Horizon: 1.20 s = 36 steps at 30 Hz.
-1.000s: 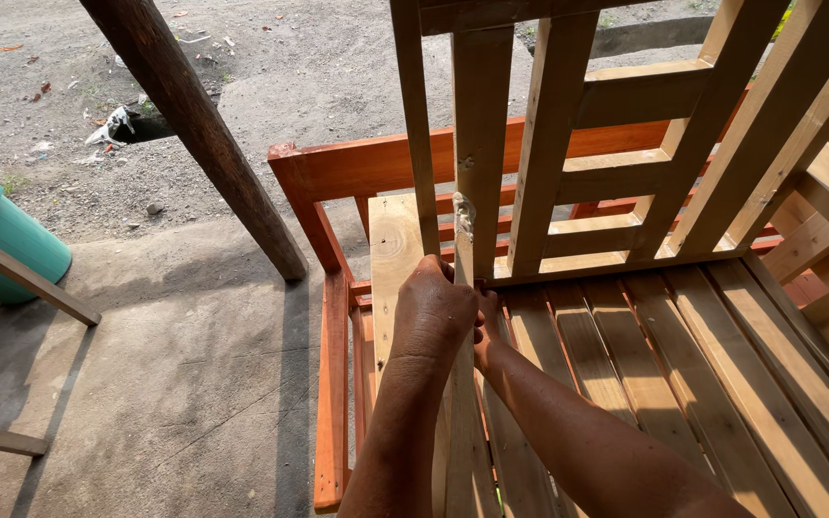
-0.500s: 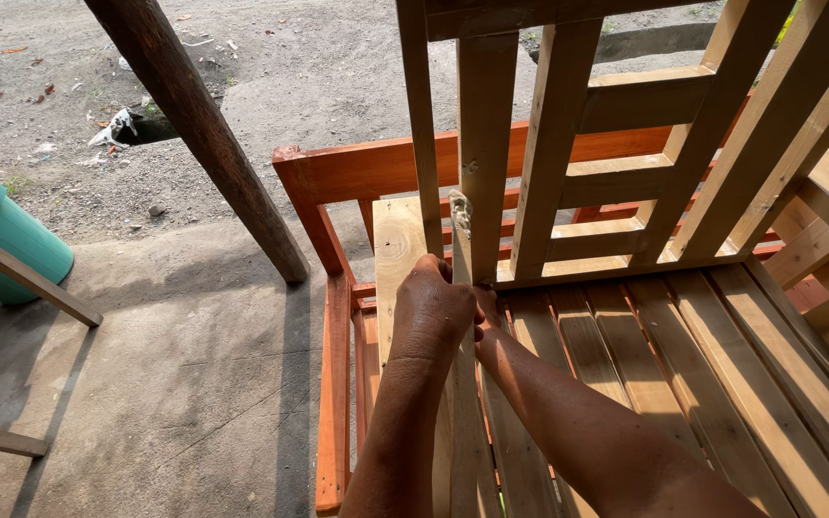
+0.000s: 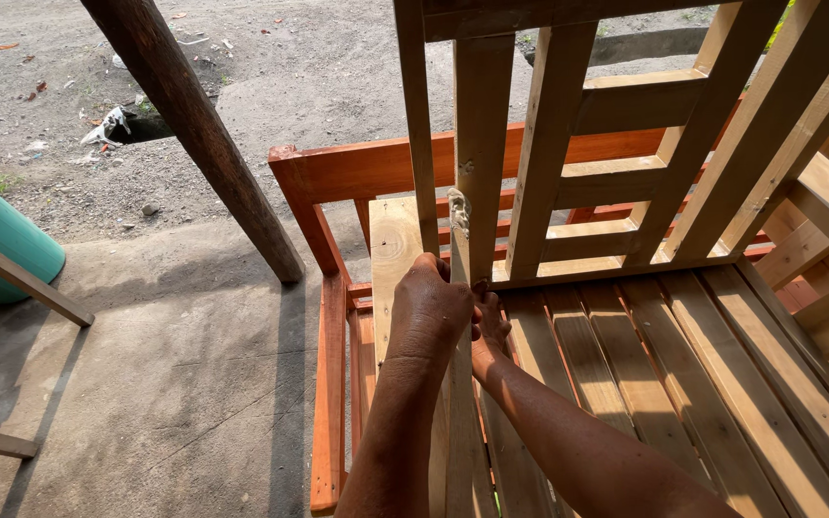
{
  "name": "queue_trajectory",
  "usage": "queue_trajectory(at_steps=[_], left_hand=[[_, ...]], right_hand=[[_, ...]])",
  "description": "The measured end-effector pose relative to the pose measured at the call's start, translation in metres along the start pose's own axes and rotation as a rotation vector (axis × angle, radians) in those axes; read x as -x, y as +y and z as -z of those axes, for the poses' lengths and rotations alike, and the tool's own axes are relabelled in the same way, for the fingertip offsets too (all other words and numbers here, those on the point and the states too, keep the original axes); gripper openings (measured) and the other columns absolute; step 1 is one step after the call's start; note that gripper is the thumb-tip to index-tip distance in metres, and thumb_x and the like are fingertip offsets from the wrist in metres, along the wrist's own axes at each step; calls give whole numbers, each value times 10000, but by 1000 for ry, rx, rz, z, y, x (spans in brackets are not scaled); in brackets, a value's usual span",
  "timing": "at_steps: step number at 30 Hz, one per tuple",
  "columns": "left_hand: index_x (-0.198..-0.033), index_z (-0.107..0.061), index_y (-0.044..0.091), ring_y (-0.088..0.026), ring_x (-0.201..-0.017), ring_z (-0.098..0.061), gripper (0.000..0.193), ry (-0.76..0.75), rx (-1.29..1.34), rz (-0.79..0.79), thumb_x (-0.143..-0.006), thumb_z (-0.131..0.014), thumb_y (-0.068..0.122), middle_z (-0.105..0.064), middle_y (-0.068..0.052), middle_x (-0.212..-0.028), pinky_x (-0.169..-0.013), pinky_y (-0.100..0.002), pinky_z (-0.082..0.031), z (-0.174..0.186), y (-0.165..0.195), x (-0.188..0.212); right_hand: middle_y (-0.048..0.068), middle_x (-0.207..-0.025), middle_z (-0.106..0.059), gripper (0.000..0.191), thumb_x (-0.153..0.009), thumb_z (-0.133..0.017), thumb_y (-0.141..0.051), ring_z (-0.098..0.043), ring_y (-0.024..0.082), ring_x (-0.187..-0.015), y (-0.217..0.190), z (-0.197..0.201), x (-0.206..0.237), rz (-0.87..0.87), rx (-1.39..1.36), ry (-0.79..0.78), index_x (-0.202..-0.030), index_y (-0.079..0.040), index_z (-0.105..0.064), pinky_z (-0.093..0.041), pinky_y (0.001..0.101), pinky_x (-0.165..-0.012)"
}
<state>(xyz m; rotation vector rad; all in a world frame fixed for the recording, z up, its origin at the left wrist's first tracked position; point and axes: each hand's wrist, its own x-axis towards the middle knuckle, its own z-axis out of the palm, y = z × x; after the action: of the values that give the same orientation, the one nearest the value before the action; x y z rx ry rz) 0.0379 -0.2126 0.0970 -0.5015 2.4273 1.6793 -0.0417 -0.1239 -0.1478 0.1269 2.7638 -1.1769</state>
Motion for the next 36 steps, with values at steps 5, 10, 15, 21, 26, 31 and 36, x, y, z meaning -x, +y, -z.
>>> queue_trajectory(at_steps=[5, 10, 15, 21, 26, 31, 36], left_hand=[[-1062, -628, -23, -191, -605, -750, 192, 36, -84, -63, -878, -572, -21, -750, -189, -800, -534, -307, -605, 0, -4, -3], [-1067, -612, -30, -209, -572, -737, 178, 5, 21, -9, -903, -543, -18, -734, -188, -779, -499, -328, -617, 0, -1, -1], [-1073, -605, -18, -201, -573, -733, 171, 4, 16, 6, -916, -539, -5, -738, -192, -770, -501, -327, -612, 3, 0, 3], [-1060, -624, -9, -181, -579, -745, 173, 17, -48, -41, -900, -558, -13, -745, -166, -763, -526, -301, -609, 4, 0, 2], [-1074, -604, -15, -196, -565, -735, 180, 6, 7, 3, -910, -533, -18, -735, -177, -750, -500, -323, -622, 4, 1, 1], [-1086, -603, -18, -204, -561, -733, 194, 2, -1, 0, -903, -538, -23, -732, -177, -743, -504, -328, -617, 4, 0, 2], [-1089, -600, -13, -187, -589, -733, 206, 14, -10, -11, -886, -568, -20, -724, -165, -795, -511, -322, -627, 3, -1, 1]], right_hand=[[64, -1225, -494, 518, -874, -695, -489, -480, 260, -1217, 1, -9, -16, -92, 88, 14, -1269, -182, -560, -358, 477, -986], [47, -1219, -497, 357, -915, -637, -451, -454, 258, -1230, 1, -1, 2, -11, 46, 40, -1205, -244, -623, -291, 484, -1040], [63, -1243, -488, 399, -959, -556, -497, -455, 255, -1250, -14, 3, 6, -74, -106, 38, -1284, -266, -562, -313, 515, -1016], [58, -1274, -512, 439, -966, -536, -501, -450, 261, -1286, 1, -10, -6, -27, -45, 77, -1341, -273, -522, -323, 559, -1042], [109, -1270, -497, 650, -968, -528, -514, -539, 311, -1163, 12, -16, -18, -81, -140, 211, -1473, -144, -356, -415, 546, -992], [52, -1280, -527, 440, -973, -540, -460, -500, 269, -1235, 2, -9, -17, -101, -51, 78, -1331, -205, -524, -356, 553, -1030], [52, -1275, -491, 464, -928, -595, -452, -442, 283, -1226, 4, -13, -7, -79, -82, 33, -1341, -250, -534, -360, 508, -1021]])
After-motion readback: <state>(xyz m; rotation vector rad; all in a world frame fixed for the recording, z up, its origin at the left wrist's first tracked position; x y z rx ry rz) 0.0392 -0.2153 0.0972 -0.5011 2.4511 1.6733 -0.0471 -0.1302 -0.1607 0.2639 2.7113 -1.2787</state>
